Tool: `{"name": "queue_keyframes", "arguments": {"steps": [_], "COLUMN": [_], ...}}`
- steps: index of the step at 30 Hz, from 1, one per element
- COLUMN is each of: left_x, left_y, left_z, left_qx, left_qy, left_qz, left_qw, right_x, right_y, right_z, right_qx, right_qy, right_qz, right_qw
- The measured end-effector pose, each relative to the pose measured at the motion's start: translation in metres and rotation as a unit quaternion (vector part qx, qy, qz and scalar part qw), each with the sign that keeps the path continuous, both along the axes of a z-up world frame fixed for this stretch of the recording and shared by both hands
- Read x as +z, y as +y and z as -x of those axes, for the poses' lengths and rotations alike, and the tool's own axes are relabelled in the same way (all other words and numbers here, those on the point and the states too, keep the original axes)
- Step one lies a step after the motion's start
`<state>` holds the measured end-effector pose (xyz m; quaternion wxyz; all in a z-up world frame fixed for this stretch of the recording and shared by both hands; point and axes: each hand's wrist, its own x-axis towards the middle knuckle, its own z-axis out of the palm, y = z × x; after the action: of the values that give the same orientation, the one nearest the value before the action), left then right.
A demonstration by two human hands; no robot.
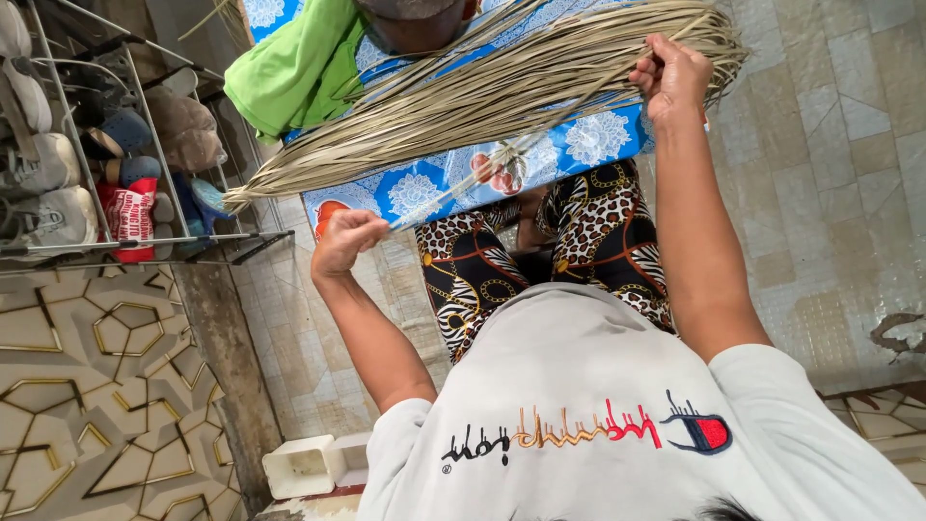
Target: Preparing long natural fibers by sorting, stripping, and aligning them for further use.
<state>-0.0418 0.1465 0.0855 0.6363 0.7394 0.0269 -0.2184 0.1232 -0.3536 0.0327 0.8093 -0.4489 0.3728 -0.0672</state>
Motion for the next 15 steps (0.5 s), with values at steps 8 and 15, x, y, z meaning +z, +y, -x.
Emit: {"name": "queue_keyframes", "arguments": {"steps": [8,15], "left_x": [-0.033,-0.065], "left_y": [-0.006,0.008], "left_z": [0.005,0.009], "left_qx": [0.023,0.116], "left_qy": [-0.17,-0.094], "left_qz": [0.417,0.464], "left_qw": [0.892,0.873], "right_x": [-0.005,-0.002], "right_y": [-0.006,-0.013], "right_z": [-0.002,-0.001], "right_qx": [-0.003,-0.02], "right_qy": [-0.007,0.0], "right_qz": [0.002,-0.005], "right_qw": [1.0,1.0]}}
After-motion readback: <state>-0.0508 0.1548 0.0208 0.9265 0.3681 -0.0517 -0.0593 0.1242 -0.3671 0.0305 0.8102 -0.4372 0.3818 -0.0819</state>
